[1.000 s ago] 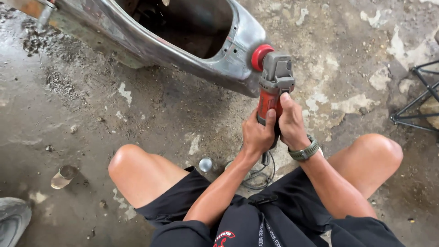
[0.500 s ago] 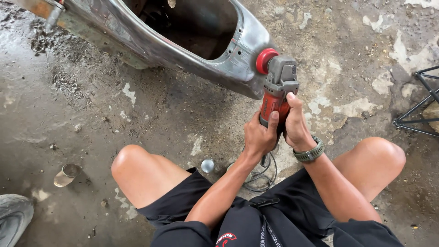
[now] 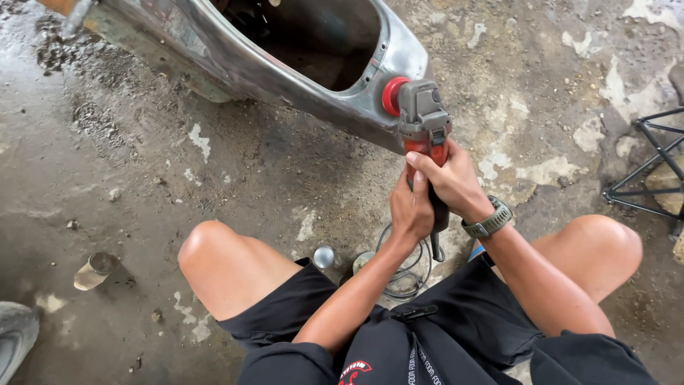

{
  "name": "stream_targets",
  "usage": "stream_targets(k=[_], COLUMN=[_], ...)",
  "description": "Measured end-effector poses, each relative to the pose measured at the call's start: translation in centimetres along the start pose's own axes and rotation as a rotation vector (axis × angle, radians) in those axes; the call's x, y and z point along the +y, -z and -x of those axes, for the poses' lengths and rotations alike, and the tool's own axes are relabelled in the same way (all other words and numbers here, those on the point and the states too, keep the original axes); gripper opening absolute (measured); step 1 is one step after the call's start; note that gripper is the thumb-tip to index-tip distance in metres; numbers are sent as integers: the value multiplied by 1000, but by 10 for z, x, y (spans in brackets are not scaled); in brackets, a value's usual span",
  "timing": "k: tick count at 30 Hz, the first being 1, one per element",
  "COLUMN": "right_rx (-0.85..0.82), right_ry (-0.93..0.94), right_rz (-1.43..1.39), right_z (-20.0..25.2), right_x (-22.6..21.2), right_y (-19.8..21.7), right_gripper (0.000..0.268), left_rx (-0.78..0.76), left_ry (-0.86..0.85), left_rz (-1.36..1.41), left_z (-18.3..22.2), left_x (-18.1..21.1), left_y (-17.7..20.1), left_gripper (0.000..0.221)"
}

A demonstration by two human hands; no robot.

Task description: Using an angle grinder to sand a motorcycle body panel and a screwdriver to clean out a groove.

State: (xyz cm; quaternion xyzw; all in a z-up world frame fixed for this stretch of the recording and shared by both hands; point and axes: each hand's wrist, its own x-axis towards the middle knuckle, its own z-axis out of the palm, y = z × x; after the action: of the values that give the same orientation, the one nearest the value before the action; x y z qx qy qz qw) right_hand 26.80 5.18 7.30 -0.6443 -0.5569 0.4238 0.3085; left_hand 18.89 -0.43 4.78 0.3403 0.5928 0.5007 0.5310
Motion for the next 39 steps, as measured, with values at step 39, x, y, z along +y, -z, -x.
stream_targets(k=[39], right_rx=[-31], right_ry=[-148], right_rz=[215], right_z=[-20], right_x=[16], right_y=[-17], right_gripper=[35], left_rx=[22], left_ry=[196], left_rz=[0], left_z=[-14], left_x=[-39], left_y=[-5], left_gripper=[59])
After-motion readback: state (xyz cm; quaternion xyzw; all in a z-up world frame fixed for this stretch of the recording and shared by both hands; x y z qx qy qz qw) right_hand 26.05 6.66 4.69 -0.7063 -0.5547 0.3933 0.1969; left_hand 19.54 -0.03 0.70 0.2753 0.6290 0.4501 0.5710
